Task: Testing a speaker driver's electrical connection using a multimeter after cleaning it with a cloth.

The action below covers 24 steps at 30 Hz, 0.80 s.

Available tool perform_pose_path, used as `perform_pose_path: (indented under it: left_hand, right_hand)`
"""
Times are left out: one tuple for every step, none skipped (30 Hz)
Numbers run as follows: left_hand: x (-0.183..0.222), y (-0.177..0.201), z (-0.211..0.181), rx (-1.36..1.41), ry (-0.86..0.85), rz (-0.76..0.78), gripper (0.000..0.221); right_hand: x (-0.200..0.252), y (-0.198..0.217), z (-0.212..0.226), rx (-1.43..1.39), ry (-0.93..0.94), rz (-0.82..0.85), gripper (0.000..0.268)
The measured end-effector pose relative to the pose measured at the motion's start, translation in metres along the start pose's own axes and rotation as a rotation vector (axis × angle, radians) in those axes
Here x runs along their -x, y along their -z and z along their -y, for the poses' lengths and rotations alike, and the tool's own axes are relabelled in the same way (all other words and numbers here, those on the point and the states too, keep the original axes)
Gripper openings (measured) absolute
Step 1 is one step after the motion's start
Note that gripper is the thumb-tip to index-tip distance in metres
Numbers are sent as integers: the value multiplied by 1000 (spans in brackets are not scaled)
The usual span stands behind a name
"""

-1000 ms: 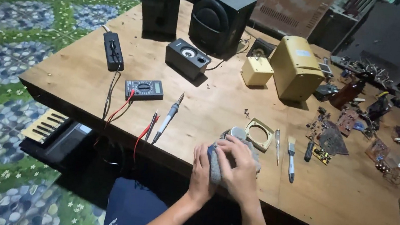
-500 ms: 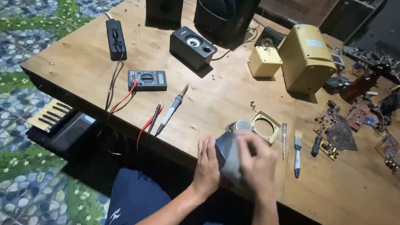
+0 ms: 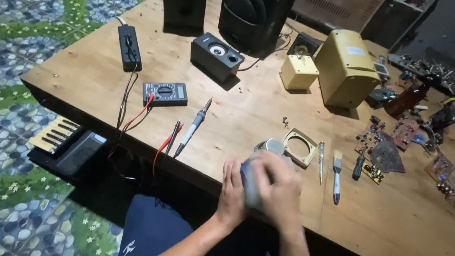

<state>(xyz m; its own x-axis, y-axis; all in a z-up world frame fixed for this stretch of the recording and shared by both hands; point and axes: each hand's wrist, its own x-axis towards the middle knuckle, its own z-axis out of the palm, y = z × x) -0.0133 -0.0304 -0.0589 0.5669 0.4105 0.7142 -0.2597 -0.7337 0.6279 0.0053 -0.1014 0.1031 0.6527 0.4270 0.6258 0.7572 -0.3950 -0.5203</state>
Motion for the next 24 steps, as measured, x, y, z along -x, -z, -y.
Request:
perform_pose_path:
  left_hand:
    - [-5, 5, -4, -4, 7, 4, 71]
    - [-11, 10, -7, 32, -22, 16, 70]
    - [-15, 16, -10, 66, -49, 26, 69]
    - [-12, 12, -7, 61, -41, 28, 69]
    - [-10, 7, -5, 33, -30, 14, 65]
    - [-9, 2, -4, 4, -20, 1, 62]
    - [-8, 1, -3, 8, -27, -4, 62]
    - [-7, 0, -3, 10, -23, -7, 65]
    - [-5, 1, -1, 6, -16, -14, 67]
    - [-11, 3, -5, 2, -18, -22, 67]
    - [-10, 8, -9, 10, -6, -33, 62]
    - [-9, 13, -13, 19, 6, -45, 57]
    - [-14, 17, -18, 6, 17, -46, 57]
    - [-20, 22, -24, -77, -10, -41, 52]
    - [-27, 24, -29, -154, -43, -38, 48]
    - [-21, 19, -22, -162, -36, -42, 48]
    - [-17, 12, -16, -80, -19, -44, 52]
    - [-12, 5, -10, 2, -3, -46, 58]
    - [-11, 8, -9, 1, -6, -53, 58]
    - [-10, 11, -9, 18, -1, -3, 64]
    - [-7, 14, -9, 35, 6, 51, 72]
    - [-7, 12, -7, 34, 5, 50, 72]
    - [-6, 11, -5, 52, -1, 58, 68]
    - [-5, 10, -2, 70, -7, 65, 65]
  right_hand:
    - [1, -1, -1, -3, -6, 6, 9]
    - [2, -2, -3, -9, 60, 38, 9]
    - [4, -4, -4, -17, 128, 72, 10]
    - [3, -1, -21, -22, 124, 80, 10]
    - [0, 3, -39, 60, 75, 26, 8]
    - [-3, 8, -56, 142, 26, -27, 7]
    - [-1, 10, -49, 145, 32, -33, 7]
    - [0, 12, -41, 135, -19, -29, 7]
    - [1, 11, -34, 117, -65, -19, 9]
    - [0, 8, -21, 114, -57, -19, 9]
    - [2, 4, -7, 35, 26, -6, 8]
    - [5, -1, 6, -44, 107, 7, 8]
    - [6, 1, -3, -57, 106, 19, 8]
    - [7, 3, -11, -75, 98, 15, 9]
    - [5, 5, -20, -87, 94, 6, 11]
    - [5, 6, -30, -95, 98, 14, 11]
    - [3, 10, -40, -28, 39, -22, 10]
    - [0, 15, -50, 38, -20, -59, 11]
    - [0, 13, -28, 37, -14, -60, 11]
    - [0, 11, -7, 29, -40, -35, 2]
    - [2, 10, 14, 21, -71, -8, 10]
    - [4, 7, 14, 20, -70, -8, 10]
    - [7, 4, 15, -24, 7, 45, 7]
    - [10, 0, 16, -67, 84, 97, 5]
